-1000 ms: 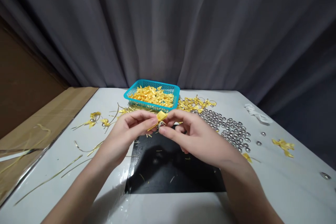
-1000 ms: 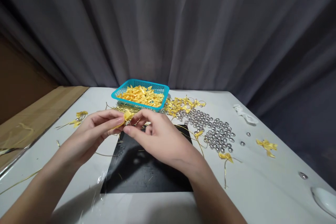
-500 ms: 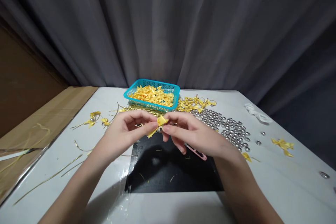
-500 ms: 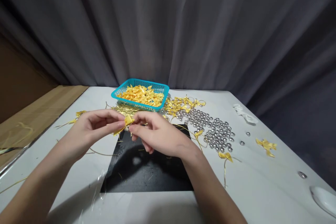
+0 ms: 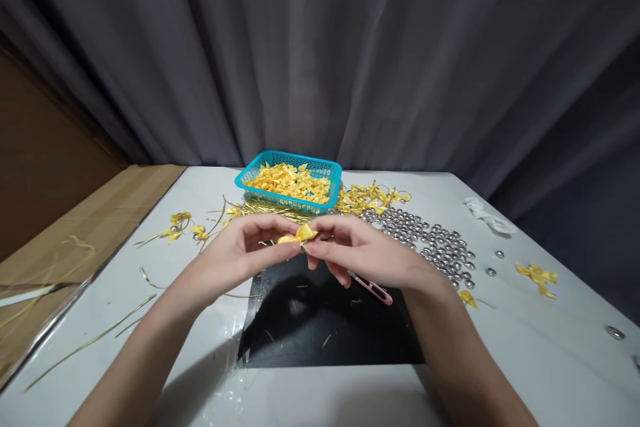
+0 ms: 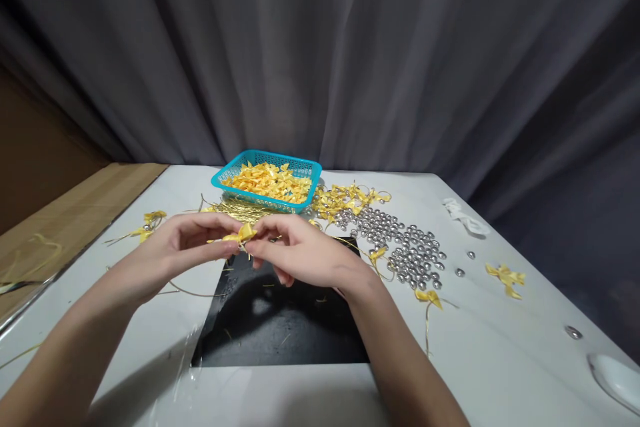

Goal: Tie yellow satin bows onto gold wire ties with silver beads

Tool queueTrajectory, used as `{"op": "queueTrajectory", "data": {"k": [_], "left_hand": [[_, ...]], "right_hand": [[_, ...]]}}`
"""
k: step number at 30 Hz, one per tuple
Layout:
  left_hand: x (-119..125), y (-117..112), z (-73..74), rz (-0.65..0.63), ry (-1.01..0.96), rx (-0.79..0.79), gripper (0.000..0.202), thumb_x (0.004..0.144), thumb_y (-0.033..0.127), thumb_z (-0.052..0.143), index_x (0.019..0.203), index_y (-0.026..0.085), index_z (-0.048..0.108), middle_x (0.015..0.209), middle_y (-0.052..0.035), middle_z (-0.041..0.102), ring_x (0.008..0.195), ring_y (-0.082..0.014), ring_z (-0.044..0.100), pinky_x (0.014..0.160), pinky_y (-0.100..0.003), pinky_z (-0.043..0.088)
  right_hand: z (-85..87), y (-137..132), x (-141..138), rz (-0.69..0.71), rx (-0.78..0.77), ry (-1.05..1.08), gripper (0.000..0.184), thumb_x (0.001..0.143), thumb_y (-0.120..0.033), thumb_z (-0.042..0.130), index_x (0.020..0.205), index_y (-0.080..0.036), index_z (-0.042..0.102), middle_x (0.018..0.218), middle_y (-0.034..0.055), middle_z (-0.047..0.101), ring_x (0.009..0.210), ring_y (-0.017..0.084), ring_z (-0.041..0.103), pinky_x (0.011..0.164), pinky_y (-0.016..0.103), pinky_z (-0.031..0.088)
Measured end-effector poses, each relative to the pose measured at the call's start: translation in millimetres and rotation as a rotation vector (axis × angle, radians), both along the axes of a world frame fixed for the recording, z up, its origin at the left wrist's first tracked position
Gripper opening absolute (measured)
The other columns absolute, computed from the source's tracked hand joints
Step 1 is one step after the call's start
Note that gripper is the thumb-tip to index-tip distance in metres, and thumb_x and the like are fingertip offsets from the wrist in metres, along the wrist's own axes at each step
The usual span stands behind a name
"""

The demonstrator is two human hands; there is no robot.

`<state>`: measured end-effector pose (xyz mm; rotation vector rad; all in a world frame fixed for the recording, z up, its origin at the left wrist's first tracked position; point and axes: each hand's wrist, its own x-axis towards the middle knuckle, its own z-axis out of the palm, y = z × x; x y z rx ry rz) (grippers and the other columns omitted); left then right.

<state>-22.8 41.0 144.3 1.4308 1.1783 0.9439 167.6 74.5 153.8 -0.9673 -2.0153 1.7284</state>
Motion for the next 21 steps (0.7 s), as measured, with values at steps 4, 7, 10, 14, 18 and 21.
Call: {"op": "queueTrajectory", "data": {"k": [4, 7, 10, 14, 18, 21], "left_hand": [[2.3, 0.8, -2.4, 0.015, -0.044, -0.004, 0.019, 0.068, 0.027, 0.074, 0.084, 0.02, 0.069, 0.088, -0.0028, 0.072, 0.085, -0.0181, 0.066, 0.075, -0.026, 0.051], [3.0, 1.3, -4.6, 0.027, -0.041, -0.007, 0.02, 0.068, 0.027, 0.074, 0.085, 0.02, 0.068, 0.088, -0.0024, 0.072, 0.085, -0.0175, 0.066, 0.075, -0.025, 0.051], [2.5, 1.2, -3.9, -0.005, -0.007, -0.014, 0.022, 0.069, 0.027, 0.073, 0.089, 0.02, 0.069, 0.091, -0.0033, 0.072, 0.088, -0.018, 0.065, 0.078, -0.027, 0.05], [2.2, 4.0, -2.2, -0.043, 0.041, -0.062, 0.021, 0.069, 0.027, 0.071, 0.089, 0.02, 0.07, 0.098, -0.0047, 0.071, 0.093, -0.0193, 0.063, 0.08, -0.028, 0.047], [4.5, 16.8, -19.1, -0.008, 0.019, -0.158, 0.02, 0.062, 0.024, 0.074, 0.082, 0.02, 0.069, 0.082, -0.0012, 0.07, 0.079, -0.0151, 0.063, 0.072, -0.026, 0.046], [8.5, 27.4, -48.5, -0.032, -0.002, -0.312, 0.023, 0.057, 0.018, 0.074, 0.079, 0.018, 0.068, 0.066, 0.0024, 0.066, 0.064, -0.0116, 0.06, 0.063, -0.023, 0.045]], "right_hand": [[-2.1, 1.7, -0.2, -0.004, -0.005, 0.014, 0.023, 0.085, -0.038, 0.054, 0.088, -0.015, 0.052, 0.076, -0.0022, 0.056, 0.045, 0.001, 0.044, 0.043, 0.014, 0.037], [-1.6, 2.2, -0.4, -0.013, 0.001, 0.005, 0.023, 0.085, -0.038, 0.054, 0.088, -0.015, 0.053, 0.076, -0.0018, 0.056, 0.045, 0.002, 0.044, 0.043, 0.015, 0.037], [-1.0, 3.9, 0.7, -0.043, 0.018, -0.017, 0.02, 0.086, -0.035, 0.051, 0.09, -0.015, 0.054, 0.077, -0.0013, 0.056, 0.045, 0.002, 0.043, 0.043, 0.015, 0.037], [-3.6, 9.1, 3.0, -0.117, 0.073, -0.035, 0.02, 0.089, -0.033, 0.045, 0.094, -0.016, 0.055, 0.08, -0.0005, 0.057, 0.045, 0.002, 0.044, 0.046, 0.016, 0.039], [-15.8, 21.0, 3.8, -0.218, 0.164, -0.154, 0.022, 0.09, -0.035, 0.043, 0.098, -0.016, 0.052, 0.084, 0.0007, 0.058, 0.047, 0.002, 0.044, 0.045, 0.015, 0.037], [-30.5, 34.9, 3.2, -0.193, 0.182, -0.319, 0.02, 0.091, -0.029, 0.041, 0.1, -0.014, 0.051, 0.089, 0.0028, 0.058, 0.045, 0.001, 0.043, 0.043, 0.015, 0.036]]}}
